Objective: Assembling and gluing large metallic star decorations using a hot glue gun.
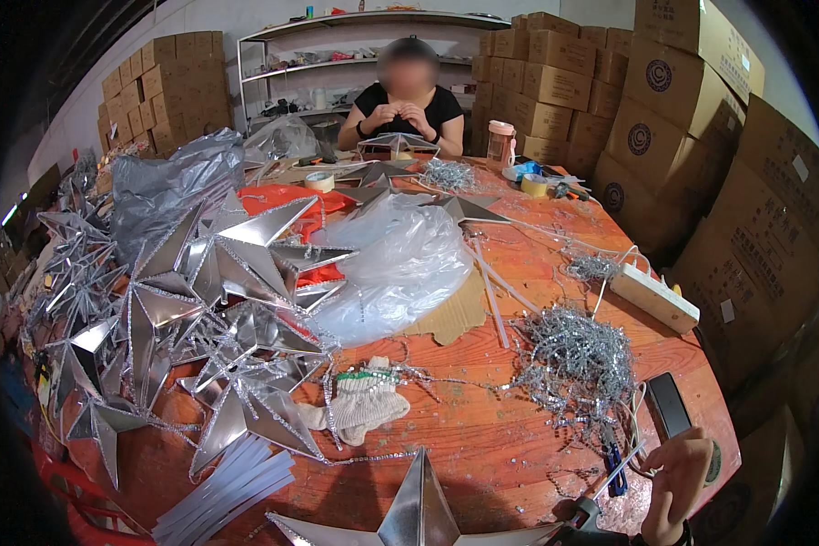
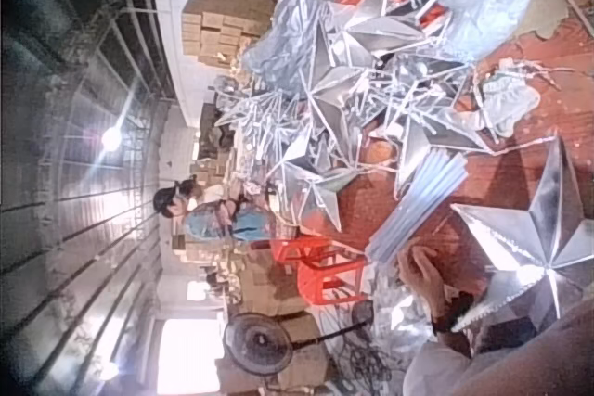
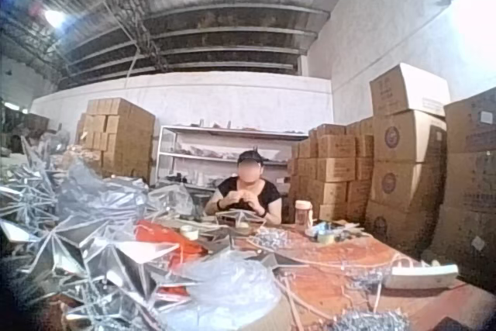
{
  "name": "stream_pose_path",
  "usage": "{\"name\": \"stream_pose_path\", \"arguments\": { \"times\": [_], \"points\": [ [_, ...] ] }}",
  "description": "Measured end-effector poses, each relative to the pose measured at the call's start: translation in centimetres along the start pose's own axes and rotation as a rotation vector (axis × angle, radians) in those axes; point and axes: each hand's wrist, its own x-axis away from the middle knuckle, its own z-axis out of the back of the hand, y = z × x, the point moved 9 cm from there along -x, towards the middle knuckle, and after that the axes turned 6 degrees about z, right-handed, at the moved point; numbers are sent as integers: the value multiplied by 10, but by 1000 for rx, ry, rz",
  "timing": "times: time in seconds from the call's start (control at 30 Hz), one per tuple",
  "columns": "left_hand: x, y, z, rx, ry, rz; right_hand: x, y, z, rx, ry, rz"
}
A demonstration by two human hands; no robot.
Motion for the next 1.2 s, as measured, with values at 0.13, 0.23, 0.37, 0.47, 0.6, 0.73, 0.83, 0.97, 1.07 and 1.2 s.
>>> {"name": "stream_pose_path", "arguments": {
  "times": [0.13,0.23,0.37,0.47,0.6,0.73,0.83,0.97,1.07,1.2],
  "points": [
    [0,1,0,-5,-1,-12,-1,-2,0,-41,5,15],
    [0,-4,0,5,-8,-1,0,-1,0,-39,-5,5],
    [1,-1,-1,29,-17,-26,-1,-2,0,-38,-21,9],
    [1,-2,-1,21,-17,-11,-1,-1,1,-39,-32,12],
    [0,-2,0,16,-17,17,23,24,18,-55,50,42],
    [0,1,-1,22,-14,13,16,16,14,-78,82,72],
    [1,-1,0,9,-7,16,-1,-2,1,-54,0,46],
    [1,-1,1,-20,-6,1,0,-1,0,-41,8,16],
    [0,1,2,-21,-1,-3,-1,0,-4,4,-38,37],
    [1,7,1,-28,-3,-27,-5,-5,-2,-84,70,30]
  ]
}}
